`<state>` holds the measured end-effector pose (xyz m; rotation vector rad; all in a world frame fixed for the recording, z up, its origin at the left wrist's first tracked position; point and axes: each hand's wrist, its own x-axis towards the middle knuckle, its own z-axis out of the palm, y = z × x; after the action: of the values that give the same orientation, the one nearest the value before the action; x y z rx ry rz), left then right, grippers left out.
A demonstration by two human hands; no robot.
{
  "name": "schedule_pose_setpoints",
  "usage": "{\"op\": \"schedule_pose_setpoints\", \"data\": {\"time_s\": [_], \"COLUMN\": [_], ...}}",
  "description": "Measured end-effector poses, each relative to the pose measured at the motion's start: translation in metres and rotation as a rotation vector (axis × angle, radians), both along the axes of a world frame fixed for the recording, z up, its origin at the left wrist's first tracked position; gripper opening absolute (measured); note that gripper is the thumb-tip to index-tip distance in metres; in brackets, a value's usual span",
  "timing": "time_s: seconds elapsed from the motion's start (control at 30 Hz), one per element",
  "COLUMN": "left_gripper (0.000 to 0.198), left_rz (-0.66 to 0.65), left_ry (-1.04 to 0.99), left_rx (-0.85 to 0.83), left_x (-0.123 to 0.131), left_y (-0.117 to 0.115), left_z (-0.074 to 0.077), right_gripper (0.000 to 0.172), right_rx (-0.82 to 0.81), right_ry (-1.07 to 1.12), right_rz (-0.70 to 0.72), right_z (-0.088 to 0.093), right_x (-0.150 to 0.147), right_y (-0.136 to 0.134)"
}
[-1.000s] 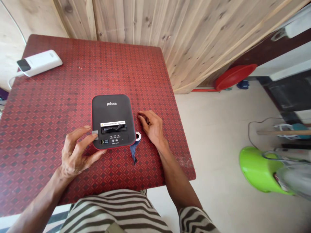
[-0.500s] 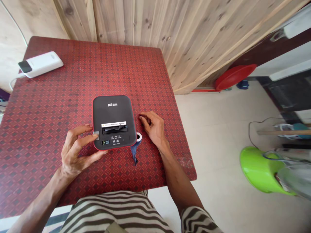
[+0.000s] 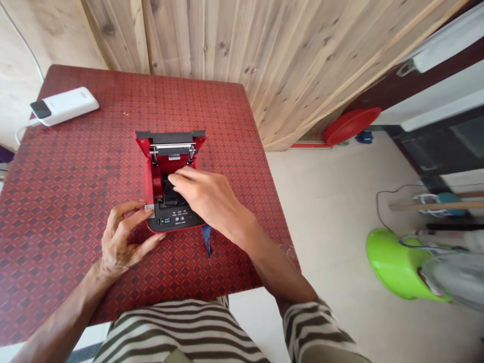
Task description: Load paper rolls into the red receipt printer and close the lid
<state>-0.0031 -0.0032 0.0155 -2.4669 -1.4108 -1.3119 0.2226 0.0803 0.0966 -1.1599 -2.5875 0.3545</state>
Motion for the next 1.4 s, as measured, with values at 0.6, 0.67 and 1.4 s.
{"op": "schedule_pose_setpoints", "data": {"time_s": [0.6,0.67,1.4], "left_gripper": [0.063,0.063,0.068], "left_rz": [-0.033,-0.033,-0.048], "left_ry": [-0.02,-0.019,-0.02], "left_rx": [-0.028,-0.029,0.026], "left_x": [-0.002,-0.002,0.002], "left_y": [-0.002,-0.001,0.005], "left_z": [-0.006,-0.005,-0.002], "right_gripper": [0.022,0.018,0.033], "right_rx": [-0.049,-0.068,-0.35], "right_ry": [-0.038,0.25,0.587], "right_rz": [-0.029,-0.077,-0.545], "right_z": [0.025,0.025,-0.075], "right_x": [-0.002,0.02,0.095], "right_y": [0.002,-0.001,-0.023]}}
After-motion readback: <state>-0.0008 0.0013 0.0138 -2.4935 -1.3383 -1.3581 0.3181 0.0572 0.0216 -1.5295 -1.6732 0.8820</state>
